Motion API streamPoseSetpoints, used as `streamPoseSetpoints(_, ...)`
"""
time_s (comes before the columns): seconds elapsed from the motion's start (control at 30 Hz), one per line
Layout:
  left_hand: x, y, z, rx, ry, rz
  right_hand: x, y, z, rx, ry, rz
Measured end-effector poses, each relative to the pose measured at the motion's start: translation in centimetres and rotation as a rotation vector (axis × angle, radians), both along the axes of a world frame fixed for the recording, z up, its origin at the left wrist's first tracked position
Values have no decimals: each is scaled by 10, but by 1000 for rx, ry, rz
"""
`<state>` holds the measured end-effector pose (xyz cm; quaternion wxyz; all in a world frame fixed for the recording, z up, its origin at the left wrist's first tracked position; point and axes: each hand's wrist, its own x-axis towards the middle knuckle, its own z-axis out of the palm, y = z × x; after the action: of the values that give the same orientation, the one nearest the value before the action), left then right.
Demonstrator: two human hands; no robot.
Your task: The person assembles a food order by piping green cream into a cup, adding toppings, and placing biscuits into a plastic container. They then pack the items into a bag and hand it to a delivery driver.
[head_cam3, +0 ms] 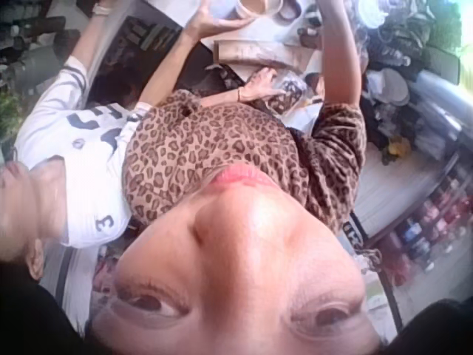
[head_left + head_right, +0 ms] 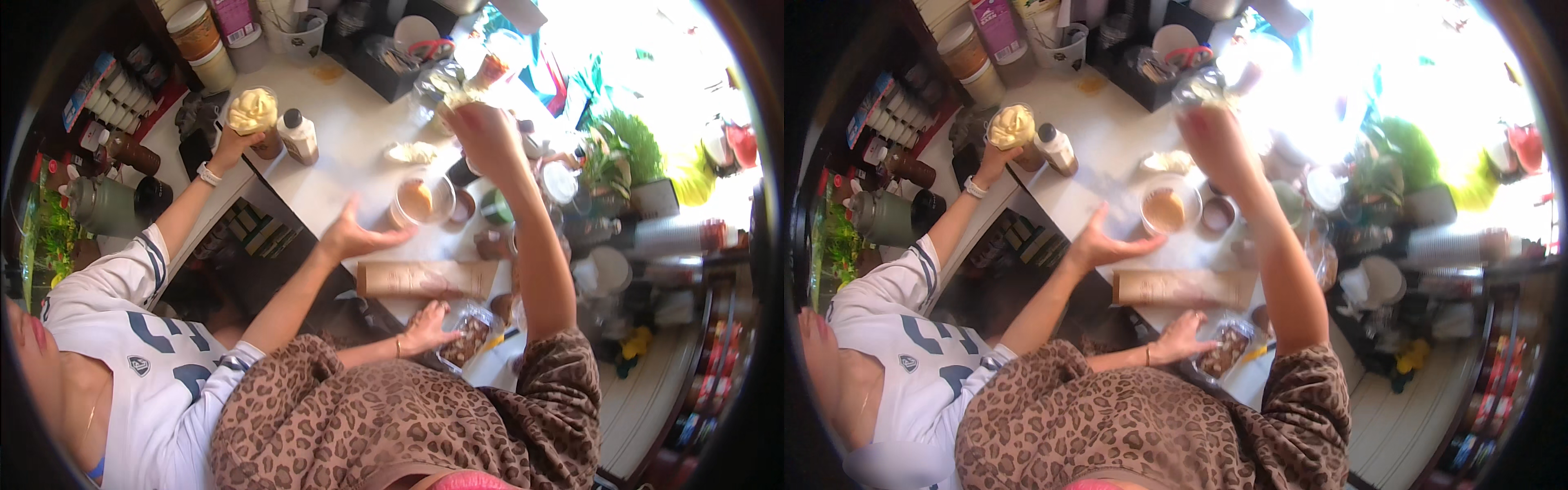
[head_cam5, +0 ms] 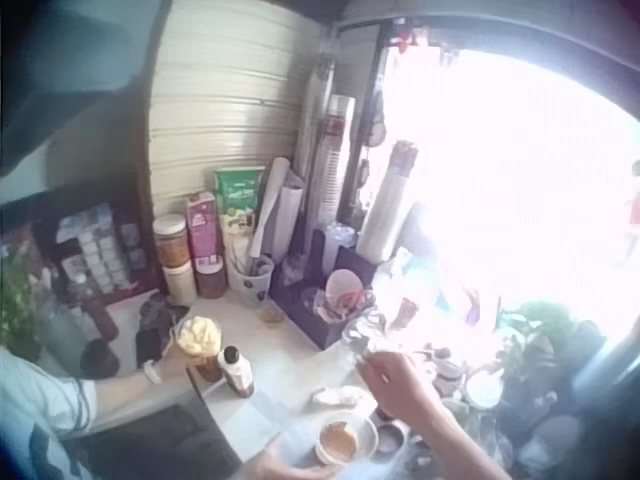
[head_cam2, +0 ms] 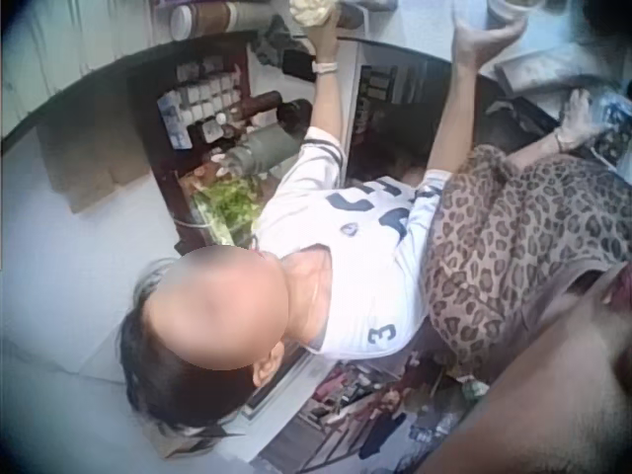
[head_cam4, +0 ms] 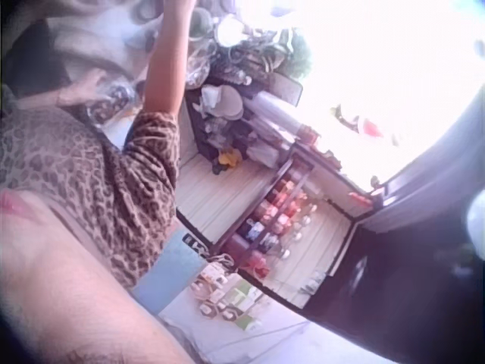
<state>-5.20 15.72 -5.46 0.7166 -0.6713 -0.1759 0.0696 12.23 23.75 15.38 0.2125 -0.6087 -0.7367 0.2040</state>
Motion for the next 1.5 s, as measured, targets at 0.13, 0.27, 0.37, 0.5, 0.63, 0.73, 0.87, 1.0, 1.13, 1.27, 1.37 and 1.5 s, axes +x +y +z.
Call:
streamPoseSetpoints(0.13, 24, 14, 19, 101, 162, -136, -33, 188, -83, 313, -224, 190)
streamPoseSetpoints(0.27, 40, 19, 3, 106, 162, -182, -60, 250, -120, 78, -515, -41)
streamPoseSetpoints(0.37, 27, 22, 1, -94, -35, -172, -75, 267, -119, 70, -579, -41)
streamPoseSetpoints(0.5, 9, 16, 6, -150, -250, -142, -71, 263, -115, 99, -477, -54)
streamPoseSetpoints(0.63, 7, 1, 8, -330, -300, -98, -51, 253, -122, 229, -279, -43)
streamPoseSetpoints(0.73, 29, -33, 4, -988, -597, -70, -41, 241, -115, 345, -131, -109)
streamPoseSetpoints(0.87, 97, -120, -7, -2285, -1644, 187, -42, 241, -104, 497, 123, -187)
streamPoseSetpoints(1.0, 130, -147, -18, -2375, -1727, 303, -40, 198, -78, 353, 503, -72)
streamPoseSetpoints(1.13, 134, -124, -11, -2483, -1684, 321, 14, 37, 12, 60, 634, 116)
streamPoseSetpoints(1.27, 123, -114, -21, -2553, -1709, 414, 108, -114, -25, -25, 409, 100)
streamPoseSetpoints(1.37, 116, -114, -37, -2661, -1606, 310, 152, -211, -55, -341, 298, -434)
streamPoseSetpoints(1.5, 110, -108, -39, -2703, -1503, 347, 136, -250, -99, -618, 438, -712)
